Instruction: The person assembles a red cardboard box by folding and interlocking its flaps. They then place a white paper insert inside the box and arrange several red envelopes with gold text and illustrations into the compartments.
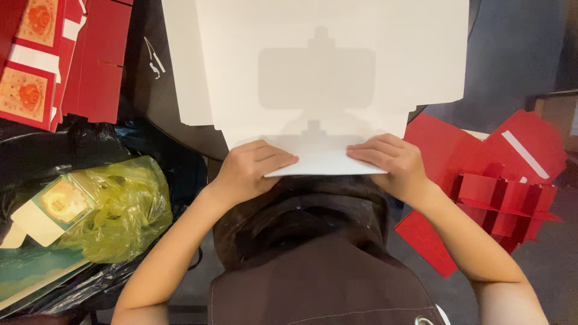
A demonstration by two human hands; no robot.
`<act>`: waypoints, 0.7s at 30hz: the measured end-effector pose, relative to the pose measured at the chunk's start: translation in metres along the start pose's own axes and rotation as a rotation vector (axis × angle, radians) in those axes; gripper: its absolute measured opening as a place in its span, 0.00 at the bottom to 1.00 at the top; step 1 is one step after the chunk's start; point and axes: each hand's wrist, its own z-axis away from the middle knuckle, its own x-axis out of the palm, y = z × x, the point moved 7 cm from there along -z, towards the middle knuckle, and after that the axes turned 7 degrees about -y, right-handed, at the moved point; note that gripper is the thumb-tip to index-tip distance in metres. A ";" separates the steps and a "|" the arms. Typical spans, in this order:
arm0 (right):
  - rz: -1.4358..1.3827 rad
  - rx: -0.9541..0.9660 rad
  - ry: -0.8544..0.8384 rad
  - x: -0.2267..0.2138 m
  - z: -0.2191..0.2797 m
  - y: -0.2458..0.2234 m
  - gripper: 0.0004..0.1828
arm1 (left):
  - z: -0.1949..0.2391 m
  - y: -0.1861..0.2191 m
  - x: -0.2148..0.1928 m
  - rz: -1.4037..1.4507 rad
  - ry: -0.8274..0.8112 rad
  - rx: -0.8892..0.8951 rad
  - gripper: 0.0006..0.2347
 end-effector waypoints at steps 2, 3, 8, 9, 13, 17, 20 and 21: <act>-0.163 0.183 -0.010 -0.002 -0.010 0.015 0.13 | -0.007 -0.021 0.001 0.181 -0.003 -0.278 0.15; -0.208 0.398 -0.074 0.003 -0.012 0.030 0.21 | -0.008 -0.028 0.003 0.195 -0.002 -0.403 0.17; 0.200 0.315 -0.090 -0.005 -0.046 0.031 0.34 | -0.024 -0.026 -0.014 -0.138 0.100 -0.456 0.26; 0.163 0.330 -0.113 -0.004 -0.048 0.033 0.34 | -0.026 -0.026 -0.014 -0.135 0.094 -0.470 0.26; 0.095 0.311 -0.166 -0.005 -0.054 0.035 0.34 | -0.028 -0.026 -0.015 -0.111 0.054 -0.509 0.31; -0.274 0.623 -0.304 -0.005 -0.043 0.064 0.22 | -0.026 -0.026 -0.016 -0.099 0.030 -0.389 0.27; -0.662 0.230 -0.269 -0.024 -0.041 0.045 0.11 | -0.013 -0.027 -0.013 0.218 0.007 -0.289 0.12; -0.610 0.168 -0.254 -0.024 -0.037 0.041 0.10 | -0.008 -0.023 -0.012 0.178 -0.006 -0.214 0.11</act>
